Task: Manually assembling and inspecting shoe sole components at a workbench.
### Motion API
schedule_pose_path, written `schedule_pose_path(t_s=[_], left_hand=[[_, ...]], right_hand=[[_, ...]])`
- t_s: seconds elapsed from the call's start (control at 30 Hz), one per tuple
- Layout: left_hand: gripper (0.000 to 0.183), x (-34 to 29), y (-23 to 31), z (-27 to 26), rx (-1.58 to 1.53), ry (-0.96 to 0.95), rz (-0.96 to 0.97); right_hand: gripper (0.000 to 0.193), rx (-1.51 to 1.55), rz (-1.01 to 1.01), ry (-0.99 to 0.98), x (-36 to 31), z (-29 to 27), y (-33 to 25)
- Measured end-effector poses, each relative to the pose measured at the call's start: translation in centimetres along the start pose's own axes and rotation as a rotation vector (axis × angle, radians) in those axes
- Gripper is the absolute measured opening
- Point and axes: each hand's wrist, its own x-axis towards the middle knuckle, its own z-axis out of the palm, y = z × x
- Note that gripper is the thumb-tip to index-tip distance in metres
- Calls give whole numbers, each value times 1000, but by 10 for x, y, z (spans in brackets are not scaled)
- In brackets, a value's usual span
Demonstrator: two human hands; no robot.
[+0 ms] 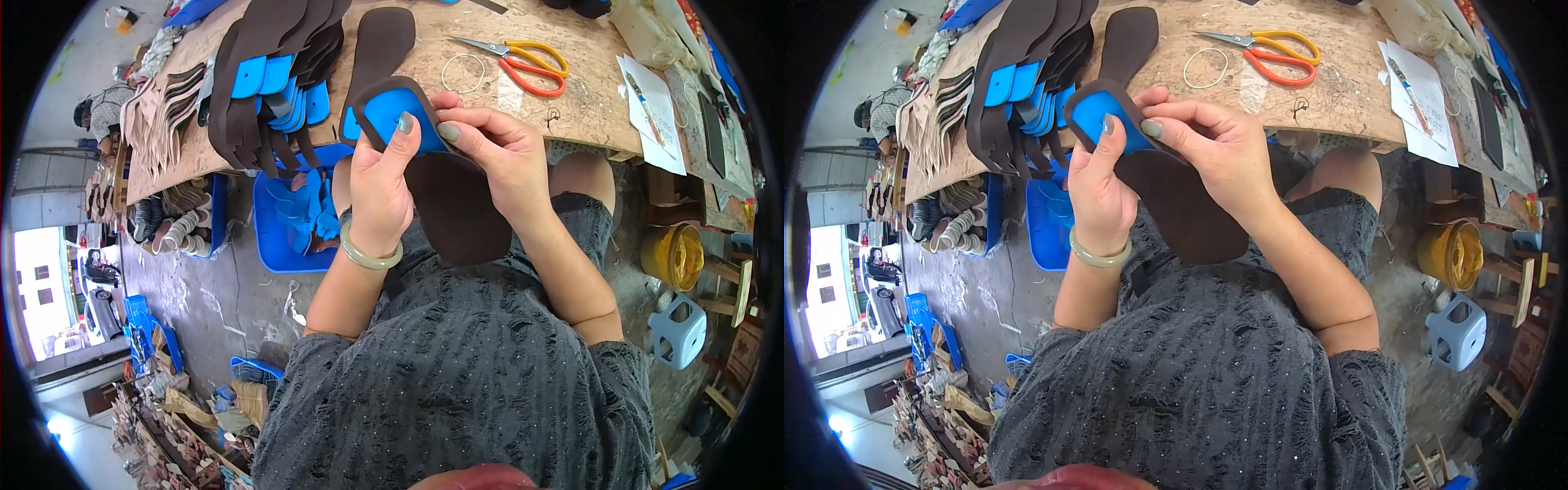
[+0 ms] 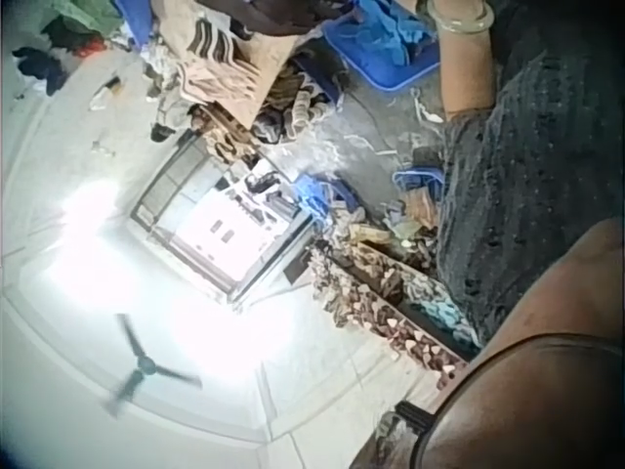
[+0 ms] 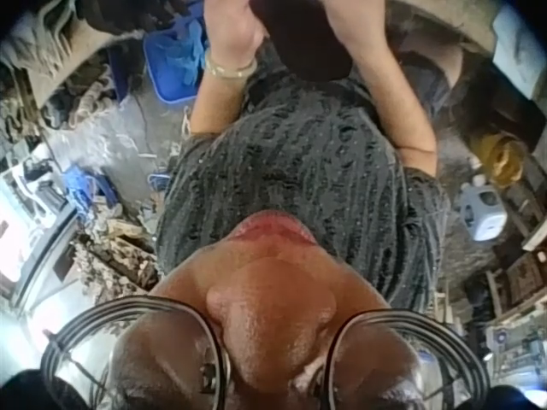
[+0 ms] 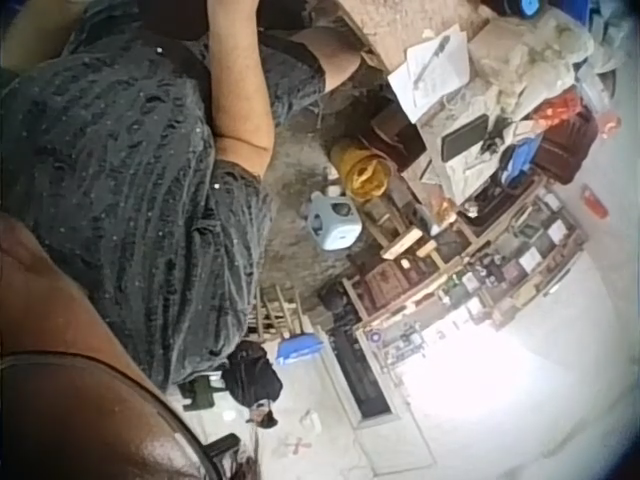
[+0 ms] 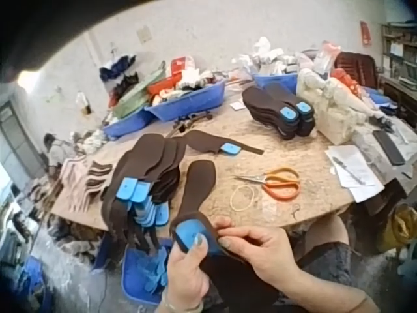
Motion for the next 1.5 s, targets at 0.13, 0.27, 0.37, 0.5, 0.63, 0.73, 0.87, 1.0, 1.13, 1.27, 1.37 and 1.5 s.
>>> schedule_pose_path(t_s=[0.13,0.27,0.37,0.5,0.63,0.73,0.87,1.0,1.13,1.27,1.37,1.5], left_hand=[[27,-1,4,2,-20,-2,0],[30,-1,1,-2,51,-26,16],[32,0,2,-2,82,-23,7],[30,-1,4,1,110,-29,9],[32,0,4,0,157,-49,-2],[38,0,2,1,156,-38,33],[47,-1,4,3,174,39,-22],[45,2,4,-4,32,117,-34],[41,1,16,3,-127,88,-96],[43,2,10,-3,-133,39,-81],[41,1,10,-5,-74,-24,-61],[43,2,9,-1,-108,27,-85]], right_hand=[[16,-32,-45,12,-3,2,-5],[16,-19,-111,-9,-2,2,-3],[15,-41,-66,-27,-3,0,-6],[14,-105,-101,-20,-3,-3,-6],[16,-177,-129,-55,1,-4,-4],[19,-374,-242,-70,0,2,-7],[23,-486,-300,-76,-1,3,-3],[24,-328,-273,-193,6,-3,4],[24,-157,164,-191,8,-12,-16],[23,-35,245,-271,10,-7,-14],[24,-18,252,-282,10,-8,-10],[22,-75,209,-238,12,-8,-14]])
